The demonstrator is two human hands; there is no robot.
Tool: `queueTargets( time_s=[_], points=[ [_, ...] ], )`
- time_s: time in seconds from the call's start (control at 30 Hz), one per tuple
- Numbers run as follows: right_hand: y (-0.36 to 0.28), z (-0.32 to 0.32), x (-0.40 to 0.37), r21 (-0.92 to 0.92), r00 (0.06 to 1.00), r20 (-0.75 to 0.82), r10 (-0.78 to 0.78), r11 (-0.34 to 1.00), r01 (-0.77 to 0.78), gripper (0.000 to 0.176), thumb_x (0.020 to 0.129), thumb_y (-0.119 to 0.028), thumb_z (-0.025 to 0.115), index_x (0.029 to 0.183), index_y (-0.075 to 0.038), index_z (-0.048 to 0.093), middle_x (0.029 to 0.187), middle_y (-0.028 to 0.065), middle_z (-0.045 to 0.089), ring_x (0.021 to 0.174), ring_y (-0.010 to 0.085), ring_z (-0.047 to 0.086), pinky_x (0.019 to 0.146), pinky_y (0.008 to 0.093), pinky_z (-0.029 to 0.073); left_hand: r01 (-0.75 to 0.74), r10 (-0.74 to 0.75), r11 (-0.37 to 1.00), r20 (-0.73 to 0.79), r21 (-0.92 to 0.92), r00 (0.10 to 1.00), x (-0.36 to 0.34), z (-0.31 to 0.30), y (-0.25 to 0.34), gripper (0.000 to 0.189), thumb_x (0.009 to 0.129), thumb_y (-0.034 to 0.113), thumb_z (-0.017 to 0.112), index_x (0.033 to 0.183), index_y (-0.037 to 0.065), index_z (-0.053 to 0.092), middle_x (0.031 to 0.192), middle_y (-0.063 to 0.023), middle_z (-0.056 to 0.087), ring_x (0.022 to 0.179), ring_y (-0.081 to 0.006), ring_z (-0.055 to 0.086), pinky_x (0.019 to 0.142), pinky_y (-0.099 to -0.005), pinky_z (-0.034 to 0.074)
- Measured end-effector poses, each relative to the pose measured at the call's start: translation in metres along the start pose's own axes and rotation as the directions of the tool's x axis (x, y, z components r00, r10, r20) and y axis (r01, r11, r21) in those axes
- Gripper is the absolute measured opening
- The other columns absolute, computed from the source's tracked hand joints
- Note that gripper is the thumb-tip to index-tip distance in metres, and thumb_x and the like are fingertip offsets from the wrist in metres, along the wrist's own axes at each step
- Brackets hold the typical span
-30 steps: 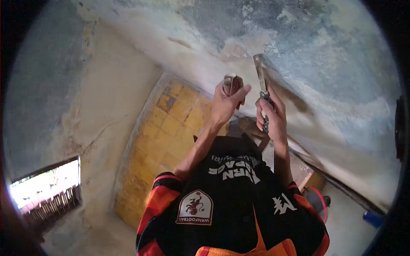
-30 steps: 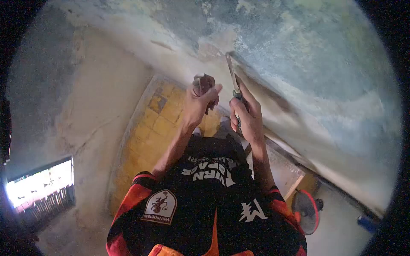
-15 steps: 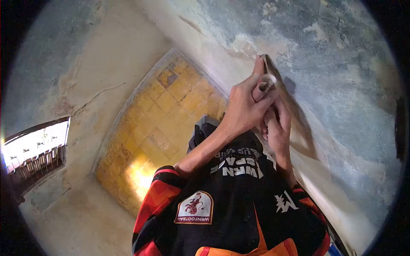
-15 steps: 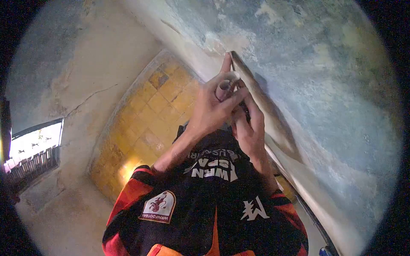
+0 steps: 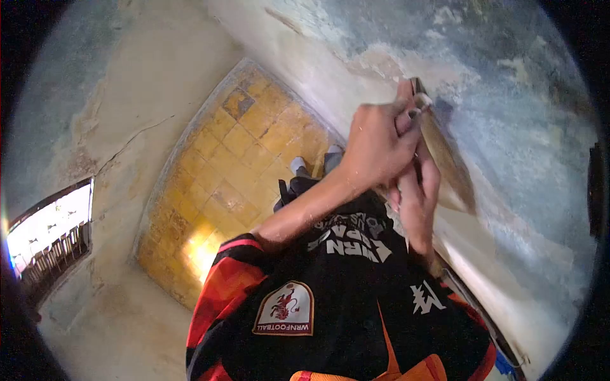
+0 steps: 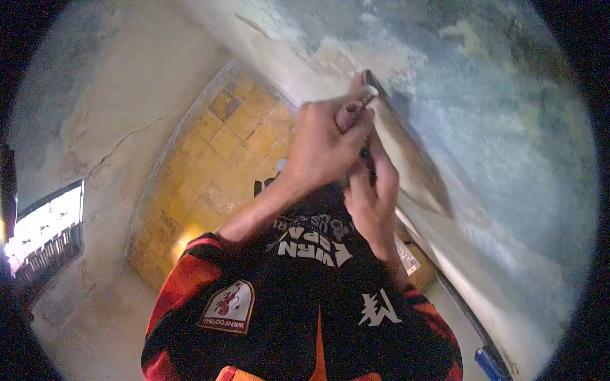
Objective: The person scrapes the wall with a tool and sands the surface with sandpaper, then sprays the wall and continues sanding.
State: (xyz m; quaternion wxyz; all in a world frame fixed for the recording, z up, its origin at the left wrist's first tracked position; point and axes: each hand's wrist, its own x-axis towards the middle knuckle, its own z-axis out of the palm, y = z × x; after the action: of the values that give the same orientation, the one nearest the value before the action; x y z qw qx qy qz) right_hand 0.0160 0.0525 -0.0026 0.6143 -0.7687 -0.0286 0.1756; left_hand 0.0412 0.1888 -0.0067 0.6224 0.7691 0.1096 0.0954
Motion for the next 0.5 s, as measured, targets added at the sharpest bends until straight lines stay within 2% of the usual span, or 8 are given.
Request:
queueTargets(
  time_s=[0.07,0.17,0.23,0.3,0.37,0.4,0.43,0.5],
  points=[
    [0.012,0.007,0.003,-0.030,0.998,-0.036,-0.042,0.999,0.041,0.051,0.099,-0.013,0.049,0.145,0.009,0.041,0.120,0.0123,0.061,0.088,0.0141,0.058,0.069,0.0249,0.049,0.036,-0.035,0.999,0.024,-0.018,0.999,0.001,0.000,0.000,0.030,0.089,0.018,0.065,0.113,0.001,0.070,0.071,-0.0261,0.062,0.070,-0.0286,0.072,0.067,-0.0376,0.053],
    [-0.002,-0.005,0.002,-0.015,0.996,-0.014,0.092,0.996,-0.093,0.050,0.099,-0.012,0.048,0.144,0.007,0.042,0.119,0.0143,0.062,0.093,0.0184,0.060,0.079,0.0278,0.049,-0.095,0.086,0.994,-0.140,-0.056,0.986,-0.005,0.015,0.007,0.017,0.083,0.010,0.064,0.094,-0.003,0.065,0.068,-0.0266,0.060,0.071,-0.0473,0.063,0.064,-0.0496,0.050],
    [-0.011,-0.008,0.006,0.003,0.992,-0.006,0.125,0.992,-0.125,0.050,0.098,-0.010,0.047,0.144,0.006,0.043,0.119,0.0155,0.064,0.097,0.0198,0.062,0.086,0.0293,0.049,-0.073,0.072,0.997,-0.097,-0.011,0.993,0.002,0.014,0.005,0.022,0.083,0.010,0.063,0.101,-0.003,0.064,0.069,-0.0266,0.060,0.071,-0.0466,0.063,0.063,-0.0485,0.050],
    [0.000,-0.004,0.004,-0.059,0.999,-0.024,0.029,0.998,-0.031,0.050,0.097,-0.010,0.048,0.145,0.006,0.043,0.120,0.0161,0.064,0.101,0.0198,0.062,0.089,0.0292,0.048,-0.006,0.006,1.000,-0.064,-0.001,0.998,0.001,0.011,0.007,0.024,0.084,0.010,0.064,0.104,-0.003,0.064,0.070,-0.0270,0.061,0.071,-0.0465,0.063,0.062,-0.0476,0.050],
    [0.002,-0.005,-0.003,-0.087,0.999,-0.029,0.031,0.996,-0.033,0.050,0.097,-0.010,0.048,0.145,0.006,0.043,0.124,0.0179,0.062,0.108,0.0206,0.060,0.093,0.0294,0.046,-0.008,0.007,1.000,-0.087,-0.013,0.996,-0.012,0.020,0.005,0.026,0.086,0.014,0.065,0.107,-0.003,0.067,0.069,-0.0253,0.061,0.067,-0.0295,0.062,0.063,-0.0410,0.051],
    [-0.010,-0.005,-0.003,0.001,0.993,-0.012,0.120,0.993,-0.120,0.050,0.098,-0.010,0.048,0.144,0.006,0.043,0.128,0.0202,0.061,0.115,0.0231,0.058,0.098,0.0309,0.043,-0.034,0.032,0.999,-0.114,-0.012,0.993,-0.009,0.020,0.004,0.028,0.088,0.015,0.066,0.109,-0.003,0.069,0.069,-0.0245,0.061,0.065,-0.0210,0.061,0.064,-0.0377,0.051],
    [-0.010,-0.005,0.002,0.015,0.997,-0.003,0.072,0.997,-0.072,0.049,0.098,-0.010,0.047,0.144,0.006,0.044,0.129,0.0210,0.061,0.117,0.0240,0.057,0.100,0.0315,0.042,-0.076,0.074,0.997,-0.152,-0.010,0.986,0.000,0.020,0.004,0.029,0.089,0.017,0.067,0.110,-0.003,0.070,0.068,-0.0236,0.061,0.063,-0.0124,0.060,0.064,-0.0344,0.052],
    [-0.010,-0.005,0.012,0.046,1.000,0.017,-0.023,0.999,0.022,0.048,0.098,-0.009,0.047,0.143,0.008,0.044,0.131,0.0228,0.060,0.121,0.0258,0.057,0.104,0.0328,0.041,-0.055,0.057,0.998,-0.110,0.022,0.992,0.005,0.014,0.002,0.027,0.089,0.018,0.068,0.105,-0.004,0.070,0.064,-0.0212,0.059,0.059,-0.0119,0.053,0.061,-0.0355,0.050]
  ],
)
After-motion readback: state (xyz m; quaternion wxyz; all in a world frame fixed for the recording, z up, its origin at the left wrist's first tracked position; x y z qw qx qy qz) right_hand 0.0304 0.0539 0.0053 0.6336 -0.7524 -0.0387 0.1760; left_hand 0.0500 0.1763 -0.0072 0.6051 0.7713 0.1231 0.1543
